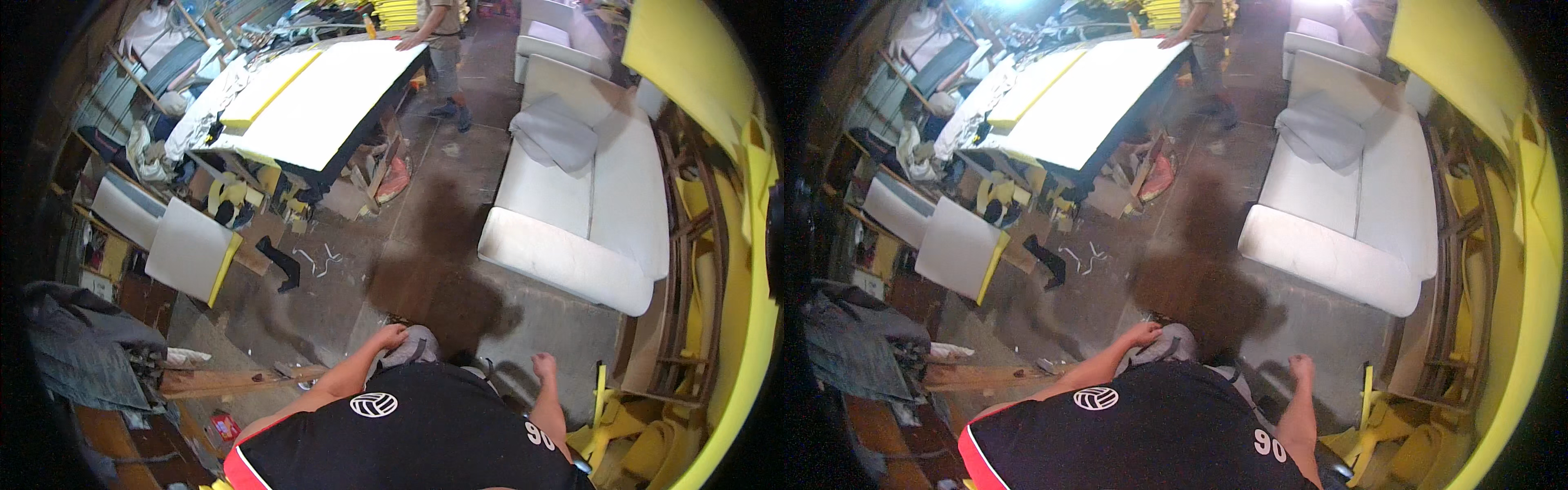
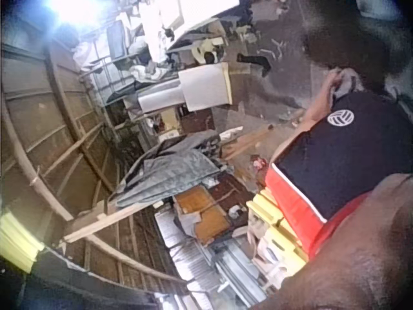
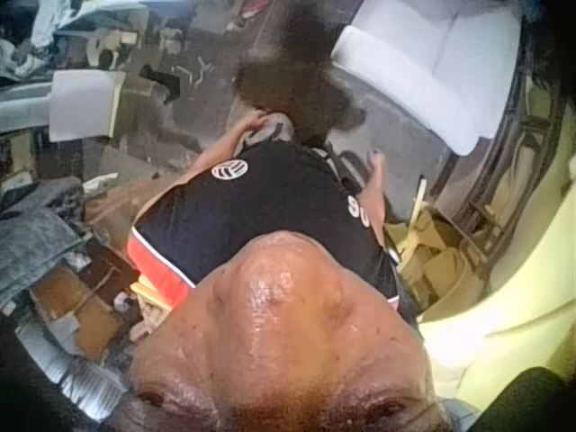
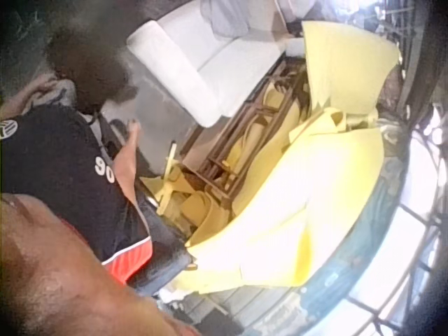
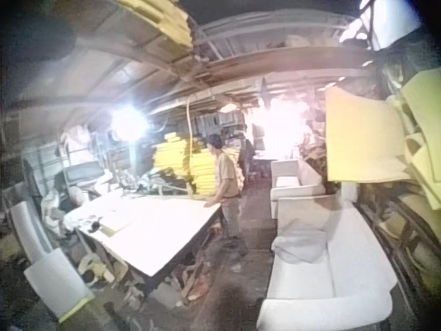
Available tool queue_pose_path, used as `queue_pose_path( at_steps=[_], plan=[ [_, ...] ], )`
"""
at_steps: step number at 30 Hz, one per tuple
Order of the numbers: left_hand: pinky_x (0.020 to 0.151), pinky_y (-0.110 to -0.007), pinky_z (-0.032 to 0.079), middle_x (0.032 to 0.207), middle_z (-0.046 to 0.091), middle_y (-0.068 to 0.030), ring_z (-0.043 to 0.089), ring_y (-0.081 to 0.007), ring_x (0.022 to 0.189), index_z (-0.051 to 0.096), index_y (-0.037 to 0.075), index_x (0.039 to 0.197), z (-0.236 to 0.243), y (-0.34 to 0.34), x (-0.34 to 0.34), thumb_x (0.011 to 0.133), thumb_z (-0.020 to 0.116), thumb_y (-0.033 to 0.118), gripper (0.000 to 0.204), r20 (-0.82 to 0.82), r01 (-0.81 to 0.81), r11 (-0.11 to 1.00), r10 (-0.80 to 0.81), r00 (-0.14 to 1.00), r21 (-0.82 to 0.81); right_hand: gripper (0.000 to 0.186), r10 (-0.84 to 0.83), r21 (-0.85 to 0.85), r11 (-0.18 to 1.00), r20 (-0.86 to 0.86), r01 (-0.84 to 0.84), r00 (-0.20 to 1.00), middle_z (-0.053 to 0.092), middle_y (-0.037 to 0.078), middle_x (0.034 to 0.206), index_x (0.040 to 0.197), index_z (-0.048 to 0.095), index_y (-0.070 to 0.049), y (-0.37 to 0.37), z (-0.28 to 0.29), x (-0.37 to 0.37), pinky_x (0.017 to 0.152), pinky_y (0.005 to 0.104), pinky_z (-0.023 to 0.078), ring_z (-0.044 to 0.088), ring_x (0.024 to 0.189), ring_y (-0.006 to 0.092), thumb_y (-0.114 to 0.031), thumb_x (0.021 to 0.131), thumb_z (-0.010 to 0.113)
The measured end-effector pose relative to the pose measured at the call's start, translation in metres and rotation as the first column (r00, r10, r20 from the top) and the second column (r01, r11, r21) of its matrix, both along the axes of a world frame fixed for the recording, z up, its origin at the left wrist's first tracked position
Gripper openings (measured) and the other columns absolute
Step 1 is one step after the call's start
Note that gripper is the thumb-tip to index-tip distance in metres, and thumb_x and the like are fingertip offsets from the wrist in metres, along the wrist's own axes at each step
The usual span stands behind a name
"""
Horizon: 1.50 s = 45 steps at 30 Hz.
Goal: The person positions a large white foam cushion on a workbench, then uses red-handled scissors to cut the fabric cover of a smaller white cushion. The person makes several cuts along the edges of the cushion cover while seated.
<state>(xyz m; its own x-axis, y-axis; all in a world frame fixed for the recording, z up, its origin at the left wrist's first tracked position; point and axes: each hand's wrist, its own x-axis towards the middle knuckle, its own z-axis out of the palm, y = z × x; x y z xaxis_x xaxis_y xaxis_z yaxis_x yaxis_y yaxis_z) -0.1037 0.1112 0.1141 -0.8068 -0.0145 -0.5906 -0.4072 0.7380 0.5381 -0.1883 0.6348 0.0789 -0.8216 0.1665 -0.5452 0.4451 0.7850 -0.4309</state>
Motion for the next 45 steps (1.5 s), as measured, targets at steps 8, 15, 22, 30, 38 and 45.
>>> queue_pose_path(
  at_steps=[8,15,22,30,38,45],
  plan=[
    [0.090,-0.047,0.049,0.112,0.067,-0.0196,0.064,-0.0369,0.105,0.070,0.008,0.109,-0.085,-0.056,0.084,0.089,0.052,0.050,0.050,0.302,-0.188,0.979,0.202,0.932,-0.075,0.039,0.363,0.002,0.931,0.109,-0.365,0.925,0.070,0.018,0.104,0.106,0.071,-0.005,-0.075,-0.026,-0.047,0.086,0.0414,0.051,0.067,0.100,0.0322,-0.036,0.082,0.065],
    [0.080,-0.048,0.052,0.104,0.069,-0.0205,0.066,-0.0393,0.094,0.072,0.005,0.100,-0.098,-0.074,0.023,0.081,0.060,0.037,0.039,0.390,-0.490,0.853,0.396,0.832,0.179,0.040,0.375,0.001,0.921,0.262,-0.389,0.889,0.067,0.022,0.111,0.109,0.071,-0.005,-0.116,-0.008,-0.093,0.092,0.0431,0.049,0.063,0.106,0.0374,-0.033,0.082,0.066],
    [0.083,-0.048,0.052,0.105,0.068,-0.0220,0.066,-0.0395,0.096,0.070,0.002,0.103,-0.131,-0.189,-0.101,0.080,0.057,0.032,0.039,0.087,-0.236,0.971,0.238,0.967,-0.033,0.039,0.468,0.077,0.867,0.210,-0.492,0.858,0.069,0.022,0.100,0.103,0.071,-0.001,-0.177,0.017,-0.203,0.087,0.0417,0.050,0.065,0.100,0.0346,-0.033,0.083,0.065],
    [0.094,-0.047,0.047,0.117,0.064,-0.0227,0.060,-0.0399,0.111,0.066,0.002,0.113,-0.069,-0.301,-0.235,0.090,0.052,0.039,0.046,-0.076,-0.447,0.893,0.444,0.893,-0.043,0.042,0.586,-0.025,0.809,-0.042,-0.587,0.809,0.071,0.020,0.101,0.110,0.068,0.002,-0.323,0.028,-0.332,0.086,0.0370,0.052,0.068,0.096,0.0300,-0.032,0.086,0.066],
    [0.098,-0.047,0.046,0.121,0.062,-0.0242,0.059,-0.0399,0.114,0.068,0.002,0.108,-0.106,-0.279,-0.213,0.088,0.048,0.035,0.044,0.267,-0.436,0.899,0.433,0.861,-0.050,0.043,0.789,0.025,0.614,0.004,-0.789,0.614,0.070,0.021,0.103,0.109,0.069,0.000,-0.382,0.038,-0.412,0.088,0.0387,0.051,0.067,0.099,0.0325,-0.035,0.083,0.066],
    [0.085,-0.048,0.053,0.109,0.067,-0.0214,0.065,-0.0393,0.098,0.070,0.011,0.108,-0.155,-0.246,-0.151,0.086,0.054,0.030,0.034,0.245,-0.103,0.994,0.105,0.964,-0.020,0.044,0.677,-0.009,0.722,0.212,-0.692,0.704,0.065,0.024,0.113,0.105,0.071,-0.002,-0.360,-0.013,-0.487,0.096,0.0427,0.047,0.061,0.110,0.0379,-0.039,0.082,0.061]
  ],
)
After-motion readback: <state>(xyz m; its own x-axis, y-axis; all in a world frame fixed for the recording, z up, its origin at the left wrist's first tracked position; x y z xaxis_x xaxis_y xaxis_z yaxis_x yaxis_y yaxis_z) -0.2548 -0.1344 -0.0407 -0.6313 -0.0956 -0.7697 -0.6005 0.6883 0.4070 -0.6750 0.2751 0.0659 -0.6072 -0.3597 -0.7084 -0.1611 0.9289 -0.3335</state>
